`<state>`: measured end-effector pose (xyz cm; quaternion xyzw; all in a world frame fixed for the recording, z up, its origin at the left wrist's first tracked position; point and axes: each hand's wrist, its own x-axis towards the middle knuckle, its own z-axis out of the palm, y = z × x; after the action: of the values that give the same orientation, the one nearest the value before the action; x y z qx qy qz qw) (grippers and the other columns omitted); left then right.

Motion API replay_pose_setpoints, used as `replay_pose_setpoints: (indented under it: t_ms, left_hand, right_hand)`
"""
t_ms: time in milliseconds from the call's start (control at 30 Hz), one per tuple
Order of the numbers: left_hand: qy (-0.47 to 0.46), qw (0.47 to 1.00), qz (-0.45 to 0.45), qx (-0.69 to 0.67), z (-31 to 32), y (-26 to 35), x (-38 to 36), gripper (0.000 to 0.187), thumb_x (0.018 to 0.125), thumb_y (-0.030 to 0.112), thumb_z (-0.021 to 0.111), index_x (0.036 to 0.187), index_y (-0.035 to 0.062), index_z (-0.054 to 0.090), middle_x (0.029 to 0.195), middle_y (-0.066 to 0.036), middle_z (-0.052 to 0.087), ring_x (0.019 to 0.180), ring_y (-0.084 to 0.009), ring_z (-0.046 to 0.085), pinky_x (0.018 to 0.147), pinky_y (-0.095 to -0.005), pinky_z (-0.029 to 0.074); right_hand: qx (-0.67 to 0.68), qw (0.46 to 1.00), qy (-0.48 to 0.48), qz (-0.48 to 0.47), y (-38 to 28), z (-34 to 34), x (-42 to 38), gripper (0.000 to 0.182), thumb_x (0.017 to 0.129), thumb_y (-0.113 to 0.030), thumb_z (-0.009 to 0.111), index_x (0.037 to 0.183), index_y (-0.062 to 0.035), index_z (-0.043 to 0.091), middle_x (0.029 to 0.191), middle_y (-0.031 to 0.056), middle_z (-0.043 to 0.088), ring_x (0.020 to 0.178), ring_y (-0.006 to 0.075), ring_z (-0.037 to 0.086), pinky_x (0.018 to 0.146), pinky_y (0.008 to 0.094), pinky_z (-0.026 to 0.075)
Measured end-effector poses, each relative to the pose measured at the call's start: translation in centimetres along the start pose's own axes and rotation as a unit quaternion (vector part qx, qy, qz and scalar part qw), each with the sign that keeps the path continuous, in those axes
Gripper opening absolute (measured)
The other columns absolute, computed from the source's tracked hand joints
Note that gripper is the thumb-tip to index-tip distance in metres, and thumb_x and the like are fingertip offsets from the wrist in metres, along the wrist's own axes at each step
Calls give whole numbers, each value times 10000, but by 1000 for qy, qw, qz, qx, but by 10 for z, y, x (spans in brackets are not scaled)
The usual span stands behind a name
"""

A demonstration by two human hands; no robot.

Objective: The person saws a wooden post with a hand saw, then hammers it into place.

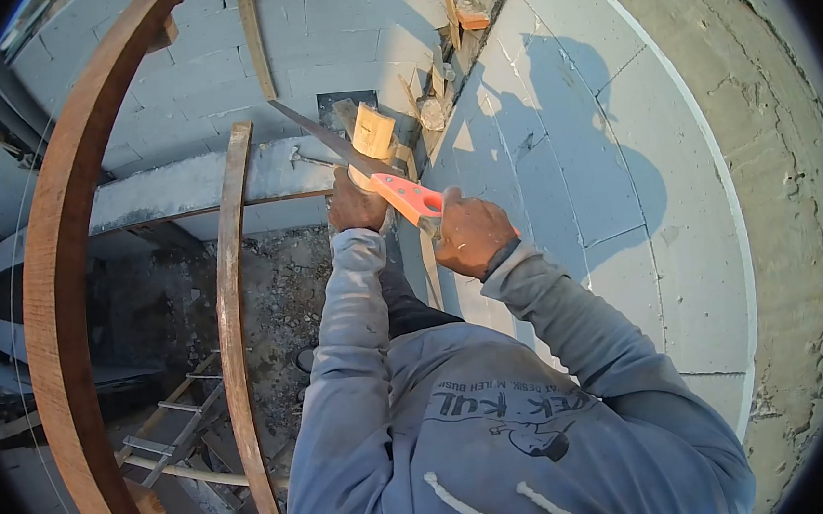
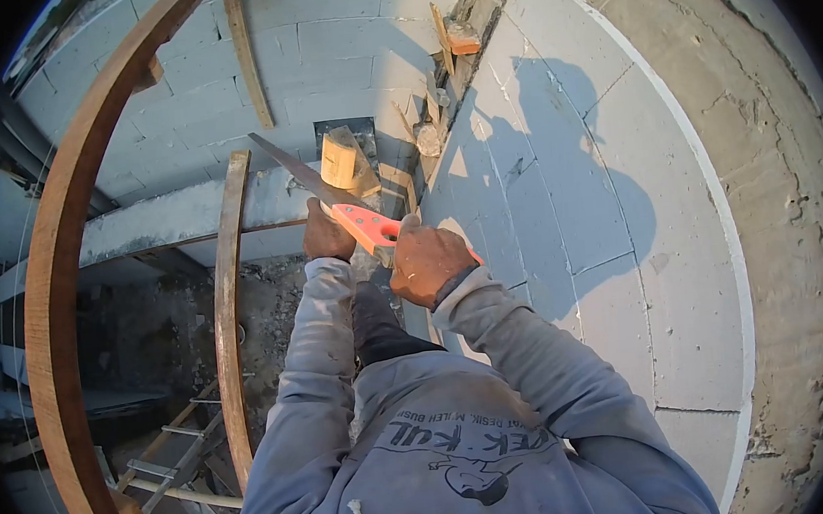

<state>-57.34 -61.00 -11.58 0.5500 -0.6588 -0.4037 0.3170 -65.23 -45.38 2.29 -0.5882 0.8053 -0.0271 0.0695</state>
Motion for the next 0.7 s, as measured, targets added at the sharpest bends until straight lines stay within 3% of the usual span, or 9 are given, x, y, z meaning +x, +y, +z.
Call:
replay_pose_setpoints:
  t_ms: [67, 133, 233, 367, 433, 467, 533, 600, 700]
  left_hand:
    - [-16, 999, -2, 39, -1, 1, -5, 694, 665, 483, 779, 1101, 36, 478, 1002, -225, 653, 948, -426, 635, 816, -504, 497]
    - [1, 999, 19, 28, -12, -5, 6, 692, 651, 497, 798, 1061, 47, 470, 972, -218, 661, 932, -428, 638, 796, -494, 498]
    - [21, 999, 47, 5, -8, -12, 10, 734, 616, 530, 825, 1031, 46, 460, 950, -216, 667, 918, -431, 641, 769, -479, 500]
    - [28, 999, 25, 39, 3, -4, -6, 690, 667, 523, 792, 1033, 49, 449, 957, -219, 664, 930, -433, 632, 773, -491, 494]
    - [4, 999, 13, 35, 5, -7, 5, 646, 697, 509, 769, 1031, 58, 450, 959, -221, 664, 931, -436, 629, 780, -498, 489]
    - [21, 998, 48, 17, 10, -10, 4, 628, 703, 503, 762, 1034, 68, 451, 947, -219, 667, 920, -437, 631, 780, -498, 488]
    - [-1, 999, 28, 19, 8, 4, -1, 692, 662, 519, 781, 1070, 52, 472, 993, -217, 661, 949, -425, 632, 802, -491, 494]
    - [-12, 999, 14, 33, -12, -2, -6, 723, 625, 488, 799, 1098, 35, 492, 1036, -212, 658, 977, -405, 636, 810, -485, 504]
    - [-8, 1000, 13, 27, -17, -12, 13, 703, 623, 455, 793, 1101, 35, 493, 1025, -215, 659, 966, -413, 636, 819, -485, 502]
  right_hand:
    - [23, 992, 95, -75, 29, 14, -37, 413, 721, -159, 617, 1058, 44, 494, 711, 199, 629, 664, 396, 640, 635, 484, 501]
    - [9, 999, -28, 45, 45, -6, -85, 414, 720, -119, 632, 1086, 22, 501, 697, 198, 631, 617, 395, 630, 596, 497, 489]
    - [27, 999, 25, 39, 60, -17, -147, 400, 723, -68, 627, 1101, -2, 516, 673, 183, 630, 587, 375, 631, 565, 462, 483]
    - [-7, 999, 26, -24, 30, -3, -21, 396, 713, -93, 594, 1068, 60, 504, 747, 215, 650, 694, 389, 654, 663, 458, 515]
    - [-21, 1000, 4, -9, 12, 5, 11, 396, 708, -105, 579, 1037, 88, 476, 743, 214, 643, 718, 395, 651, 681, 469, 513]
    - [-25, 1000, 9, -2, 16, 4, 7, 396, 708, -105, 579, 1037, 88, 476, 743, 214, 643, 718, 395, 651, 681, 469, 513]
    - [-12, 998, 42, -48, 21, 10, -19, 389, 695, -83, 582, 1022, 89, 460, 716, 217, 628, 697, 404, 643, 656, 482, 506]
    - [31, 999, -15, -10, 20, -6, -49, 384, 690, -68, 587, 1027, 64, 456, 687, 220, 617, 658, 416, 632, 616, 493, 496]
    - [-27, 998, -26, 48, 51, -18, -106, 382, 694, -60, 602, 1045, 20, 472, 651, 207, 609, 617, 409, 625, 581, 492, 490]
